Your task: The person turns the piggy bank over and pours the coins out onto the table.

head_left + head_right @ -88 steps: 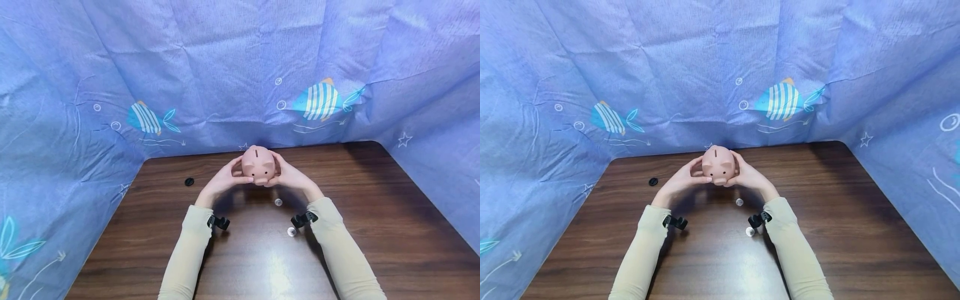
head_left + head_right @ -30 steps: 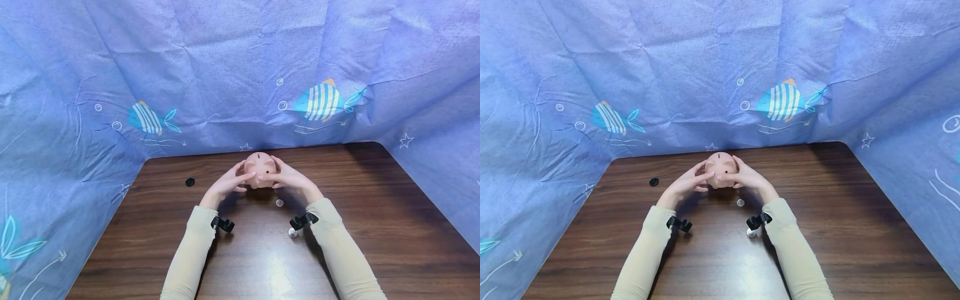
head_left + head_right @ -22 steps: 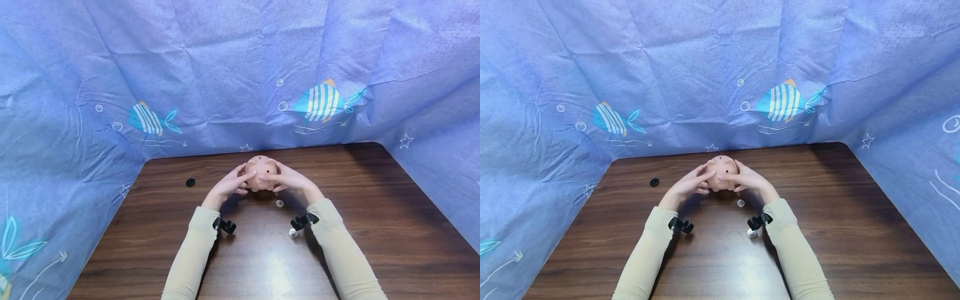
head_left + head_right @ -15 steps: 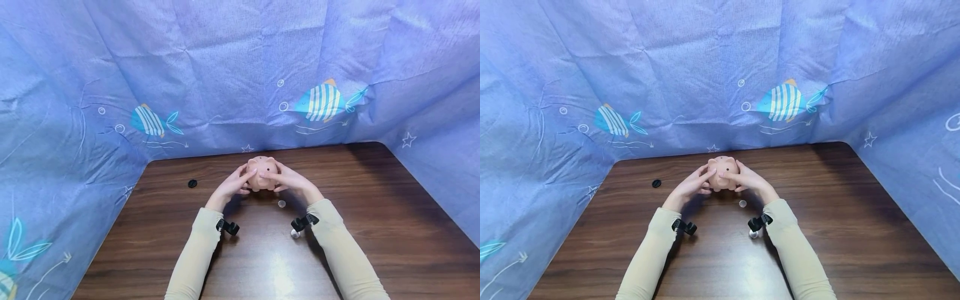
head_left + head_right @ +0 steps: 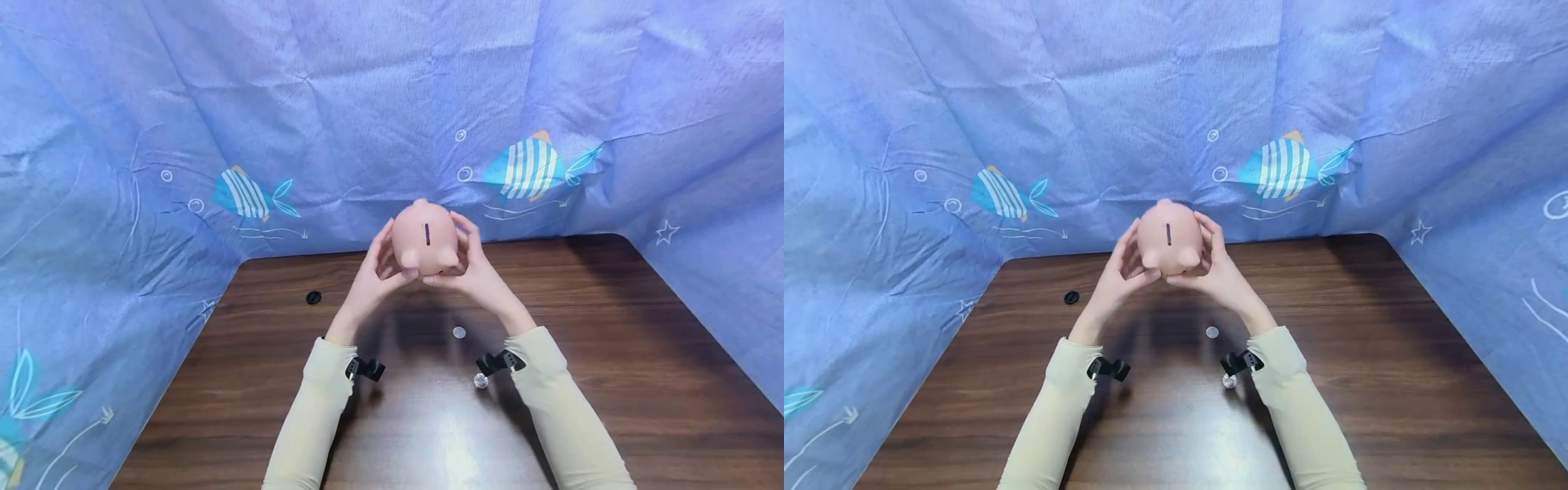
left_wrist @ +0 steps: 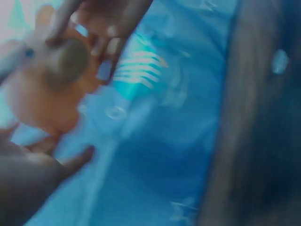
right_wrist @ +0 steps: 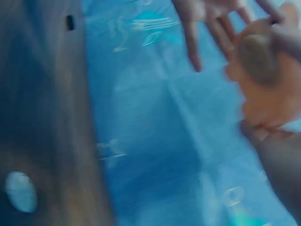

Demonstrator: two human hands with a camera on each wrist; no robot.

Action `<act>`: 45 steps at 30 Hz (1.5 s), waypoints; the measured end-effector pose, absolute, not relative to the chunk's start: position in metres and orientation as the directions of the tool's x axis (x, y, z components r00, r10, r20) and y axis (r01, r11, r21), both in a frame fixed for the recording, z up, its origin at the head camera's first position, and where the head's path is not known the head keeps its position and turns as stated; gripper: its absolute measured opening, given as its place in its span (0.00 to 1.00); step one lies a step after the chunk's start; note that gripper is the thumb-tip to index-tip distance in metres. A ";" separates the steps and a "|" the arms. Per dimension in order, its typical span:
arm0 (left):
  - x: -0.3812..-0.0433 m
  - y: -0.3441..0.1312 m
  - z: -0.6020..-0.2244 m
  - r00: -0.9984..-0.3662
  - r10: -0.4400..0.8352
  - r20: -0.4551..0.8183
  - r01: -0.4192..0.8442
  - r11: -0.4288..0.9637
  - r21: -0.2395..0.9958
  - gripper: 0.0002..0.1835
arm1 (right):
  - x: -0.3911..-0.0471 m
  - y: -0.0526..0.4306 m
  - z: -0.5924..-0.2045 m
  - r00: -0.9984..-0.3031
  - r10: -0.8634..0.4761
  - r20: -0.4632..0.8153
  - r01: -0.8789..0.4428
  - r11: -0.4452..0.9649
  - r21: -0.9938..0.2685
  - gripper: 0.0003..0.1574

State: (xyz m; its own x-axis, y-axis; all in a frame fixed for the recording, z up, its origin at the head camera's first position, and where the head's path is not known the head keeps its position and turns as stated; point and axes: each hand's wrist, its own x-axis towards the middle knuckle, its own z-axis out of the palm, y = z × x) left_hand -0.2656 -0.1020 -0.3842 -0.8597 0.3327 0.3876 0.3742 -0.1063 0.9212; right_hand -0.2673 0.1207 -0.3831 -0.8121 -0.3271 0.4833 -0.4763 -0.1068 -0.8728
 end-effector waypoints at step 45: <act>-0.277 -0.083 -0.408 -0.974 0.224 -0.020 -0.001 0.088 0.996 0.43 | -0.283 0.121 -0.403 -0.952 -0.305 0.017 -0.074 0.178 -0.981 0.67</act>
State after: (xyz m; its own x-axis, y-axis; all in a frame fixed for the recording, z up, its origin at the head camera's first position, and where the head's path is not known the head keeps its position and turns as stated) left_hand -0.2769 -0.0833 -0.4081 -0.9743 0.2245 -0.0204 -0.0006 0.0878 0.9961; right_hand -0.2829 0.1214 -0.4026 -0.9522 -0.3049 0.0168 -0.0744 0.1782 -0.9812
